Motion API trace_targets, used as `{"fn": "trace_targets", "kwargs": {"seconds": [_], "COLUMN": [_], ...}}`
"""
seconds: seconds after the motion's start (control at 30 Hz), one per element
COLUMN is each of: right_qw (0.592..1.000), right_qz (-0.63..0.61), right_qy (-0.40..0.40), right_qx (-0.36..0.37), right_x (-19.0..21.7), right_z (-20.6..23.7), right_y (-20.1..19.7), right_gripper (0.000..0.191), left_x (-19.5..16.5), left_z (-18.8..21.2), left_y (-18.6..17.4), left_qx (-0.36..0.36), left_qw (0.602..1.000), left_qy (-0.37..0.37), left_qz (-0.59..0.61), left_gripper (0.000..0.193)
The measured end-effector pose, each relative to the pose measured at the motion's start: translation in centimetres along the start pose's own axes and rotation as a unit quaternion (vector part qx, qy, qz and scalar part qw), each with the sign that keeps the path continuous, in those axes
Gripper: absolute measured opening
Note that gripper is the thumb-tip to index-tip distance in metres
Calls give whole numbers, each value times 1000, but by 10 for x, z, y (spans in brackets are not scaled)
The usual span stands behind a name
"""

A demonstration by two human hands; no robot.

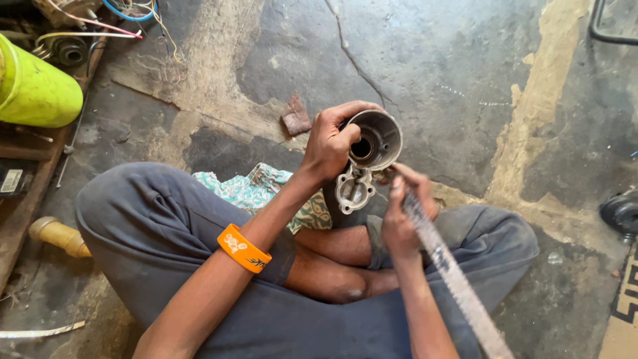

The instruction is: The person sits on the floor and uses a metal file to smooth the edges of a cylindrical metal part. They hold the part with one hand and file with the other, repeatedly rotating the part to work on different sections of the rim.

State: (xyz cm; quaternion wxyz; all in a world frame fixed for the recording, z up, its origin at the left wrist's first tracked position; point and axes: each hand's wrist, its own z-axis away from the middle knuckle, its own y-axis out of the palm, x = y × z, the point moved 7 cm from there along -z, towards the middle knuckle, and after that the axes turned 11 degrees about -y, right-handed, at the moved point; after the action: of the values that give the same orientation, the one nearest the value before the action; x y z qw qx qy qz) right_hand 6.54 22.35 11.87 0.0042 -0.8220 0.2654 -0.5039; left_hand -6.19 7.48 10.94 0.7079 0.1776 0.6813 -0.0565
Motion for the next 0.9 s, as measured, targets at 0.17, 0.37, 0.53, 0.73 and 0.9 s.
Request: {"fn": "trace_targets", "kwargs": {"seconds": [0.17, 0.37, 0.53, 0.73, 0.9], "right_qw": [995, 999, 999, 999, 997], "right_qz": [99, 24, -18, 24, 69], "right_qy": [-13, 13, 24, -14, 25], "right_qx": [-14, -25, -22, -19, -38], "right_x": [1, -7, -8, -1, -7], "right_z": [2, 3, 4, 4, 6], "right_y": [-2, 0, 3, 1, -5], "right_gripper": [17, 18, 19, 19, 18], "left_x": [-1, -3, -2, -2, -4], "left_z": [-1, 0, 0, 0, 1], "left_y": [-1, 0, 0, 0, 2], "left_qx": [-14, -9, -9, -14, -11], "left_qw": [1000, 1000, 1000, 1000, 1000], "left_qy": [0, -4, -7, -3, -10], "left_qz": [-12, 0, -2, -7, -4], "left_gripper": [40, 40, 40, 40, 40]}}
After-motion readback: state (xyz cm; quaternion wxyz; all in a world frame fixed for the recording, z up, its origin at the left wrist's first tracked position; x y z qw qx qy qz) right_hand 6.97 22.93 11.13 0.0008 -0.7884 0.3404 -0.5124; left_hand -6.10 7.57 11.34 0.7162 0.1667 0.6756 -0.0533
